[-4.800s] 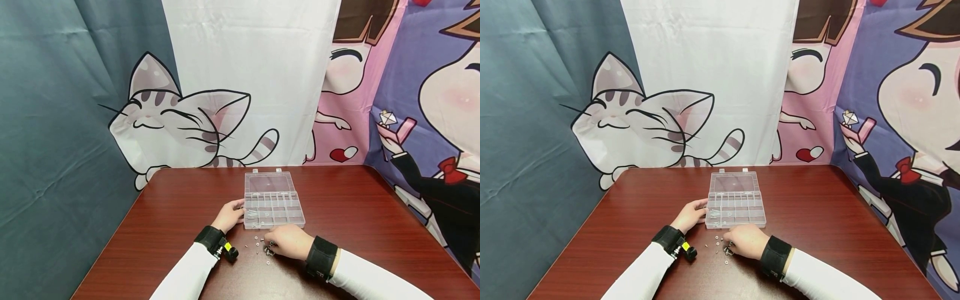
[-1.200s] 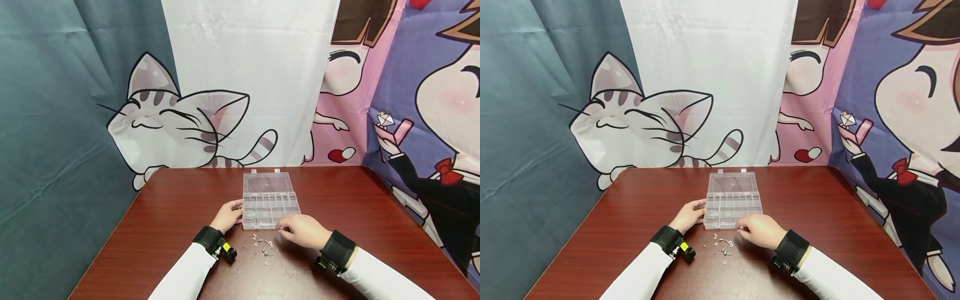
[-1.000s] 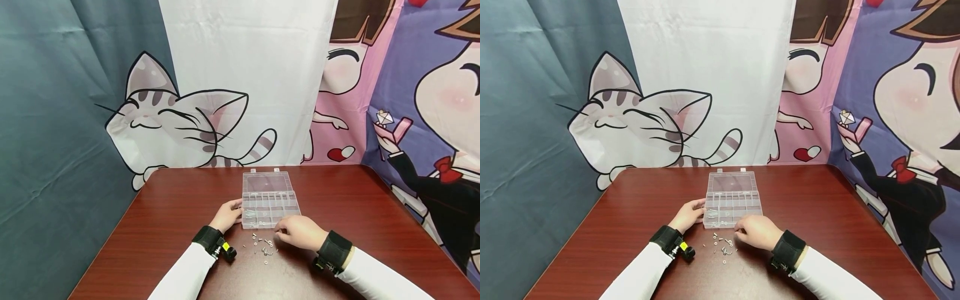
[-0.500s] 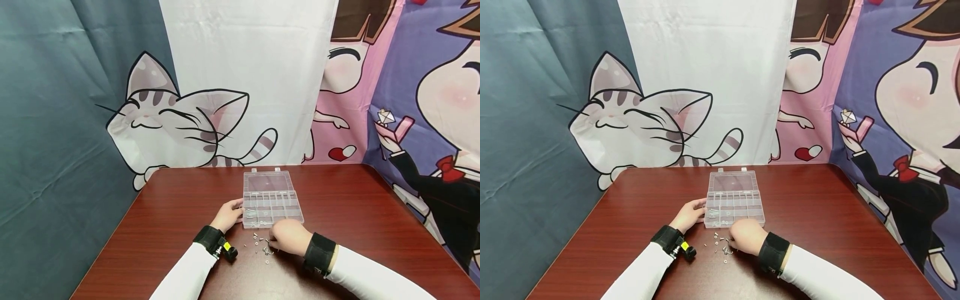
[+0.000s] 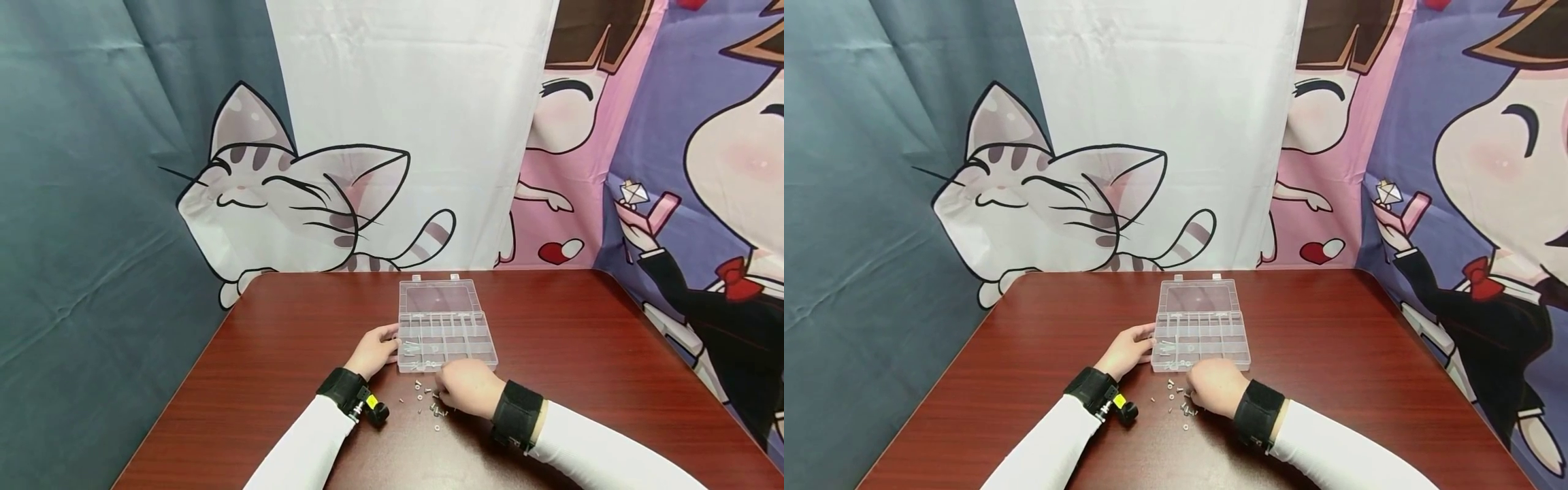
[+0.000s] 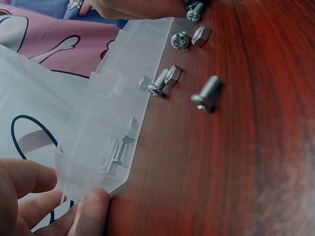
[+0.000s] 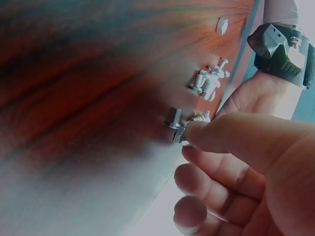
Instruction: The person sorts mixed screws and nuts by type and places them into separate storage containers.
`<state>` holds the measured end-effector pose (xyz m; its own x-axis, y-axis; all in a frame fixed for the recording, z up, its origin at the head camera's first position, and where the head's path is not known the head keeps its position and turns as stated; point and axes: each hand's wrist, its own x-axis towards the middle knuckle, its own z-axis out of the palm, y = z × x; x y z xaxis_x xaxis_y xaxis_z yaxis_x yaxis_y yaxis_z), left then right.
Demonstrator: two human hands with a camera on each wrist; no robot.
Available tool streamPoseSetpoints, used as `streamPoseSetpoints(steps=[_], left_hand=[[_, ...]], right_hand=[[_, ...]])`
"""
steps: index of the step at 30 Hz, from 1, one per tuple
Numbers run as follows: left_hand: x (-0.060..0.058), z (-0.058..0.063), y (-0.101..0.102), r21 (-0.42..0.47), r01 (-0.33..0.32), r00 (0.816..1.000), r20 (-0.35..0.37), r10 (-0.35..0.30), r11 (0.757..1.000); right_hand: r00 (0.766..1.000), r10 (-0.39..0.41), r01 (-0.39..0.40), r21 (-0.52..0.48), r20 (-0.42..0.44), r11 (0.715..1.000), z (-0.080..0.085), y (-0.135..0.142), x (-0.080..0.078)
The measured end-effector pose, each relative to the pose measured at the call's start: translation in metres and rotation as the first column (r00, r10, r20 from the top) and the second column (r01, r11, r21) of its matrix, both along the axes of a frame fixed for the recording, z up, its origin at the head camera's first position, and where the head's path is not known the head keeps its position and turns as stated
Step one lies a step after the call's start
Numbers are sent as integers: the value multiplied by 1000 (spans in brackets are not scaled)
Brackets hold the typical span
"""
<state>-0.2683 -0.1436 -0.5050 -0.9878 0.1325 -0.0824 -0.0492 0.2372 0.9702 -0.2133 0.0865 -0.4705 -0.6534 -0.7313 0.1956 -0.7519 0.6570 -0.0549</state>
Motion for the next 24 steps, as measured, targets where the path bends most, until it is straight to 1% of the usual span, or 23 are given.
streamPoseSetpoints(steps=[3, 11, 18, 24], left_hand=[[1, 0, 0, 0, -2, 1000, -4, 2, 1000], [1, 1, 0, -5, 4, 1000, -10, -4, 1000], [-2, -2, 0, 0, 8, 1000, -8, -8, 1000], [-1, -2, 0, -8, 8, 1000, -3, -8, 1000]], right_hand=[[1000, 3, -3, -4, 4, 1000, -1, 0, 1], [999, 4, -5, 6, 51, 1000, -1, -2, 0], [999, 28, -28, -2, 43, 1000, -2, -2, -3], [997, 27, -25, -21, 73, 999, 0, 0, -3]])
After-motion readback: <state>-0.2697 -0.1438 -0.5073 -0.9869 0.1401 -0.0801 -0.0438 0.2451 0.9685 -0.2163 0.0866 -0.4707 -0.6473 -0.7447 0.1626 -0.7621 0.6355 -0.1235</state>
